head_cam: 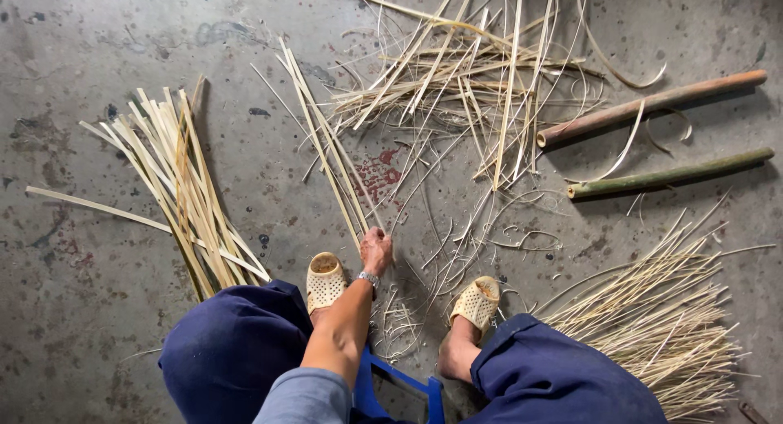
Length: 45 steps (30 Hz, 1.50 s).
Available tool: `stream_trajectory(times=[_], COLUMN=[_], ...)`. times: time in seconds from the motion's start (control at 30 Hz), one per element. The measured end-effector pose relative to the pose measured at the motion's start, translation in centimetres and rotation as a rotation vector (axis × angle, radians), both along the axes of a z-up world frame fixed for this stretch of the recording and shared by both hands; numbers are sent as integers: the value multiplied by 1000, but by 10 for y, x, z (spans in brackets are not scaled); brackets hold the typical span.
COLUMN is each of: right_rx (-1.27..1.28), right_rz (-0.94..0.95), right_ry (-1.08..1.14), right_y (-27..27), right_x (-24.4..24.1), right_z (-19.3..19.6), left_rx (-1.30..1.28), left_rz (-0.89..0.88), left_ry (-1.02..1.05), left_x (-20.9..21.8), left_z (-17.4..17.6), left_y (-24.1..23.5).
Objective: The person sits on the floor and uses a knife to split bamboo strips into thinner strands. They repeatedly peel and separate the strips, placing finished pieces into a pile on the floor.
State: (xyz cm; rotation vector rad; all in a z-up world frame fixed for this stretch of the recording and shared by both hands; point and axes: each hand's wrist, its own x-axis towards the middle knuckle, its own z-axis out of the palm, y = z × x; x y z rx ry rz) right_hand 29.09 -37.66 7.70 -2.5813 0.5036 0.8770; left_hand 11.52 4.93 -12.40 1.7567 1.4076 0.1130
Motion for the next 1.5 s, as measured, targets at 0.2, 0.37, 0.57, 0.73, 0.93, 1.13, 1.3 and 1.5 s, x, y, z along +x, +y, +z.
stream_trajectory(times=[0.2, 0.37, 0.57, 0.73, 0.93, 1.13, 1.3, 1.5], right_rx=[20, -21, -19, 477, 671, 855, 866, 915], right_rz=[106, 261, 442, 570, 747, 660, 567, 194], right_ry=[-40, -145, -447, -455, -296, -316, -97, 465], right_y=[28, 45, 58, 138, 204, 206, 195, 190], right_x=[6, 23, -5, -54, -108, -130, -135, -142], right_z=[24, 42, 171, 247, 211, 121, 52, 6], left_rx=[-476, -619, -808, -885, -776, -650, -409, -483], left_rz=[305, 282, 217, 110, -29, -35, -130, -452], left_ry=[-414, -813, -1094, -1249, -1294, -1223, -679, -598], left_x=[18, 31, 24, 1, -33, -40, -63, -129], left_z=[17, 81, 186, 261, 298, 241, 183, 233], left_y=[-23, -37, -45, -56, -79, -58, -26, -64])
